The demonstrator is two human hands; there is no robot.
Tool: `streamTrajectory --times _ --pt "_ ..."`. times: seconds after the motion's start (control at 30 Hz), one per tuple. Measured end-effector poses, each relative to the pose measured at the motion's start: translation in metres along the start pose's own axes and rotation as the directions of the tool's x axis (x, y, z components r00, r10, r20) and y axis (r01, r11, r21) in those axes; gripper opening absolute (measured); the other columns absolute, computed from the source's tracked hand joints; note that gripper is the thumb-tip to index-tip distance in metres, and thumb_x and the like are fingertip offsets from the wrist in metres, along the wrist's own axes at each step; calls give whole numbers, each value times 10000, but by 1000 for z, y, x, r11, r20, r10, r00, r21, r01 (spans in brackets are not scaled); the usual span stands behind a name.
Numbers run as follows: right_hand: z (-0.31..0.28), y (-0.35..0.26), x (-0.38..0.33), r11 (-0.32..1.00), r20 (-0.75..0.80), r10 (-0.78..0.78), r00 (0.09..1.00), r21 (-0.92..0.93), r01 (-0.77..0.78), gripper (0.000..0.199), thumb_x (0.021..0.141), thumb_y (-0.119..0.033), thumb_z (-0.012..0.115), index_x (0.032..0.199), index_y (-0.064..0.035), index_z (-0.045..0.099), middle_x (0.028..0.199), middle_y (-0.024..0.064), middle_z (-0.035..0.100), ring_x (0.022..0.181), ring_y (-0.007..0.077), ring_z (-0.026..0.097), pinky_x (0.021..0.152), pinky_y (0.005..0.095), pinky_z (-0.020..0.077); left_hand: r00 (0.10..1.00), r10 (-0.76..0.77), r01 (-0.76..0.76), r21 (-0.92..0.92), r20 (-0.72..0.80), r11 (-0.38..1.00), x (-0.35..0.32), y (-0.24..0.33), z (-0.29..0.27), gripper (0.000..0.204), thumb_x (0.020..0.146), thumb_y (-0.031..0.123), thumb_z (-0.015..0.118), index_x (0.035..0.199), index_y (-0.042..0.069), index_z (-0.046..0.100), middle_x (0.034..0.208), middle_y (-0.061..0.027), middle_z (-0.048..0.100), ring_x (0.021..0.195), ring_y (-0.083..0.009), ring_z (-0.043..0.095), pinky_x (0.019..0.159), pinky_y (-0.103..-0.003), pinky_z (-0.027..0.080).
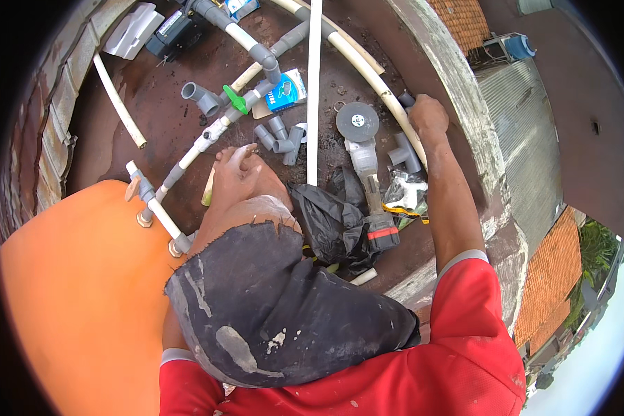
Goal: The person assembles a PVC plumbing system on a rooftop next to a large orange water tank. They cut pipe sections with an angle grinder, apply solvent cement, and connect various fittings including elbows, tees, and valves to form a manifold.
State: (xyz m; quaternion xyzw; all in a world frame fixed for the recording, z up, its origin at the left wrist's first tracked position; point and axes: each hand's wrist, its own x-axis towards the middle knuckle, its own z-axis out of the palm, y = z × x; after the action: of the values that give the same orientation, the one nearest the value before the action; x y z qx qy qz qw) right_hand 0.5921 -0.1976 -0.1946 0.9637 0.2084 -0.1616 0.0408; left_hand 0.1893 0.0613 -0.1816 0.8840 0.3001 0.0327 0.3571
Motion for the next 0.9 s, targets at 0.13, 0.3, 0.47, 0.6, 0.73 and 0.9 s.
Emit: streamTrajectory --times 0.13,0.3,0.47,0.6,0.73,0.9 --pt "6 -16 17 999 51 -18 999 -50 20 310 1001 -161 586 1187 -44 804 1235 245 779 1188 415 749 1026 516 588 987 -152 144 -129 -49 981 -44 -14 -35 407 907 135 784 1300 41 728 1180 -155 741 949 -289 759 806 -368 591" --pt "12 -10 24 998 -12 -41 999 -41 40 286 988 -179 632 1172 -21 785 1178 256 789 1124 442 765 991 534 600 804 -591 595 -103 65 797 -94 -37 -45 415 905 106 790 1315 53 753 1118 -146 729 900 -237 723 809 -393 574" --pt "10 -7 12 995 -201 -104 974 -20 102 314 913 -267 752 1112 -25 734 1120 250 774 1040 455 761 890 545 615 767 -600 630 -94 228 771 -147 12 -18 387 879 107 811 1259 64 756 1129 -153 677 944 -288 708 832 -423 565" --pt "-24 -2 -61 972 -509 -151 848 78 220 316 844 -266 761 1023 -9 721 1039 213 710 906 439 721 822 541 590 895 -220 329 -240 388 914 -165 103 32 362 859 114 826 1211 69 754 1125 -155 643 963 -329 702 841 -438 560" --pt "-51 18 -121 812 -105 -207 973 536 231 370 835 -218 691 1107 34 694 1001 221 667 880 407 655 838 462 537 935 -114 169 -140 335 976 -171 133 84 340 838 121 840 1163 73 751 1122 -157 608 982 -370 695 850 -453 555" --pt "-22 -6 -244 684 359 -701 616 585 436 557 807 -204 712 1333 -36 633 1099 287 748 1113 474 714 998 518 555 990 -121 135 -237 73 962 -182 78 133 323 812 49 849 1110 61 727 1112 -170 635 1017 -371 676 863 -470 545"
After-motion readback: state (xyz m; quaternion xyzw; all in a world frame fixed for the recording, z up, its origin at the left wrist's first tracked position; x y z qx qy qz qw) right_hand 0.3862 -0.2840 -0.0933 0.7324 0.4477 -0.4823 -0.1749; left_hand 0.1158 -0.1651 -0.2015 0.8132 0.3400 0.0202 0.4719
